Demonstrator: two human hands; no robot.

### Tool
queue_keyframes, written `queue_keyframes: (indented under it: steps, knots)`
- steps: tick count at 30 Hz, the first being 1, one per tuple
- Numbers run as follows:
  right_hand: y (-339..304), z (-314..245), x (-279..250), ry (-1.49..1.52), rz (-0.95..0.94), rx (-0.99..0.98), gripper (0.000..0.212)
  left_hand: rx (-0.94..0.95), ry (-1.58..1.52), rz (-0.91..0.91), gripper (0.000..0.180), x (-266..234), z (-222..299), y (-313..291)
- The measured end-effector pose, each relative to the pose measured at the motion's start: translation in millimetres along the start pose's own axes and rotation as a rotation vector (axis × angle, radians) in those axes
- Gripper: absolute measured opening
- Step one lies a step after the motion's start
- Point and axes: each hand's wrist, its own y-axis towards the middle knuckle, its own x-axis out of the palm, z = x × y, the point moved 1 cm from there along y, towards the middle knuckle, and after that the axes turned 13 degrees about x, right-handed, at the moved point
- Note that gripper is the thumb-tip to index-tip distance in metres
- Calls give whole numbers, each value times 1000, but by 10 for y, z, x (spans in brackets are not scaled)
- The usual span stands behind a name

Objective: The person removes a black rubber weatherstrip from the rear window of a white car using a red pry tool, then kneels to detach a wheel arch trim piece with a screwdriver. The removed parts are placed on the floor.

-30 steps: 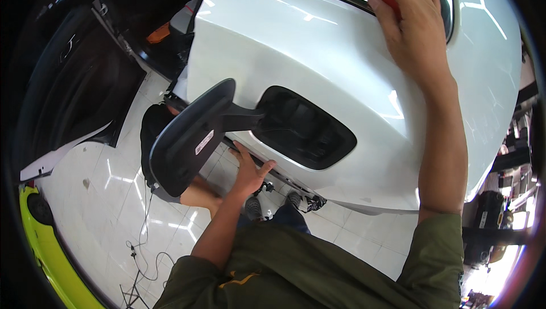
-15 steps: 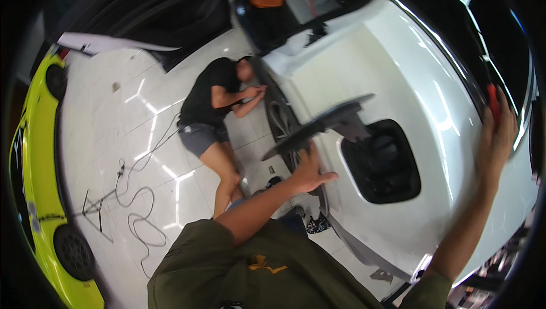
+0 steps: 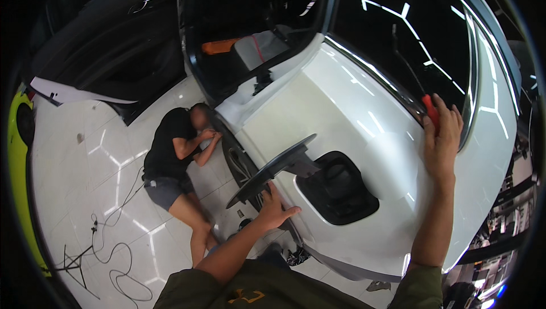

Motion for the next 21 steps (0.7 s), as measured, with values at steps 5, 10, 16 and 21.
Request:
queue_keyframes:
  steps: [5,10,16,21]
  knots:
    - [-11,-34,-54,-7,38,-3,41,-7,32,-3,134,65,-96,-10]
    - [19,-10,-128,20,54,-70,45,87,-49,44,135,86,-90,-28]
    - [60,44,-190,94,9,-60,42,64,-31,31,135,84,-47,-11]
    - [-37,1,-202,344,64,4,44,46,-33,38,138,92,-46,-6]
